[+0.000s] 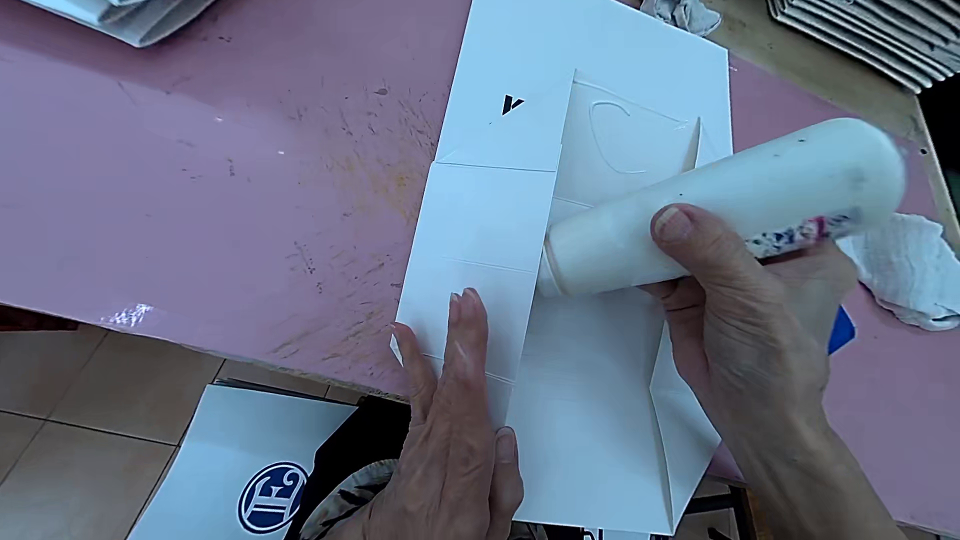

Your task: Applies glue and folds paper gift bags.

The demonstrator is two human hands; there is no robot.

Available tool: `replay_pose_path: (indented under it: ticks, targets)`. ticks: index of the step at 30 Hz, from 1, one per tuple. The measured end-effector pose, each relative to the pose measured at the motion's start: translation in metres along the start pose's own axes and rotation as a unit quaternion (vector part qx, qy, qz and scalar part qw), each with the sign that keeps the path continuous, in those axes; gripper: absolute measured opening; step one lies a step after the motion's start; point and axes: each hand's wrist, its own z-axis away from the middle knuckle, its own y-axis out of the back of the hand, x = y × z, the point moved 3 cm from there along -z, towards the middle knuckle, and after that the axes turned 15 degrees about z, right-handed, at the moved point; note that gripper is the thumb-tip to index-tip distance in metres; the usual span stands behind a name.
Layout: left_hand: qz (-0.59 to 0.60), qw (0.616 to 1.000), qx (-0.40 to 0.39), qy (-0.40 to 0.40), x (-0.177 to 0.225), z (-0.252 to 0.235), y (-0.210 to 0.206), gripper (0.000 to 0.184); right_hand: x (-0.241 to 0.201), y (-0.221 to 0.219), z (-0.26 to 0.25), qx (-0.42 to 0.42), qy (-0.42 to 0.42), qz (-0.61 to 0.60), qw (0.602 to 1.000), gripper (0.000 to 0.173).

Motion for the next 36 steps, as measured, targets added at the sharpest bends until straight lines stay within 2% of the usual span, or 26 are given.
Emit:
replay_pose_path:
  ticks: [2, 4, 8, 10, 12, 13, 17, 19, 21, 24, 26, 29, 34, 36]
  targets:
    - [-0.049, 0.999, -0.022, -0.004, 0.003, -0.001, -0.003, 0.049, -0.002, 0.012, 0.0, 0.021, 0.091, 0.023, 0.995, 0.048]
    - [-0.084, 0.994, -0.069, -0.009, 0.01, -0.003, -0.006, 0.045, 0.0, 0.03, -0.002, 0.051, 0.139, 0.048, 0.988, 0.059]
    - [-0.076, 0.978, -0.193, 0.0, 0.045, -0.009, -0.022, 0.037, 0.008, 0.059, 0.002, 0.097, 0.126, 0.075, 0.984, 0.066]
    - [-0.086, 0.968, -0.234, 0.013, 0.061, -0.008, -0.04, 0.055, 0.011, 0.065, 0.007, 0.119, 0.121, 0.092, 0.981, 0.067]
    - [-0.128, 0.964, -0.235, 0.008, 0.069, -0.006, -0.06, 0.067, 0.012, 0.066, 0.011, 0.134, 0.128, 0.101, 0.977, 0.067]
    - [-0.153, 0.961, -0.231, 0.0, 0.07, -0.006, -0.067, 0.066, 0.012, 0.066, 0.012, 0.14, 0.133, 0.102, 0.976, 0.068]
    - [-0.161, 0.966, -0.201, -0.017, 0.069, -0.003, -0.073, 0.051, 0.01, 0.069, 0.021, 0.154, 0.156, 0.143, 0.965, 0.073]
    - [-0.137, 0.975, -0.175, -0.028, 0.068, -0.001, -0.075, 0.042, 0.005, 0.069, 0.032, 0.127, 0.176, 0.187, 0.958, 0.068]
    - [-0.085, 0.986, -0.14, -0.043, 0.067, 0.0, -0.077, 0.035, -0.004, 0.064, 0.045, 0.053, 0.2, 0.229, 0.951, 0.056]
    - [0.02, 0.992, -0.113, -0.053, 0.071, -0.004, -0.072, 0.029, -0.005, 0.064, 0.069, -0.026, 0.236, 0.294, 0.926, 0.052]
    - [0.044, 0.993, -0.093, -0.054, 0.071, -0.005, -0.067, 0.025, -0.004, 0.066, 0.086, -0.058, 0.26, 0.332, 0.905, 0.051]
    - [0.031, 0.993, -0.103, -0.052, 0.07, -0.004, -0.068, 0.022, -0.009, 0.049, 0.087, -0.014, 0.319, 0.433, 0.843, 0.046]
    - [-0.012, 0.993, -0.102, -0.057, 0.067, -0.001, -0.079, 0.024, -0.006, 0.017, 0.055, 0.069, 0.424, 0.503, 0.75, 0.039]
    - [-0.016, 0.993, -0.104, -0.054, 0.066, 0.0, -0.079, 0.024, -0.004, 0.01, 0.048, 0.081, 0.439, 0.511, 0.734, 0.04]
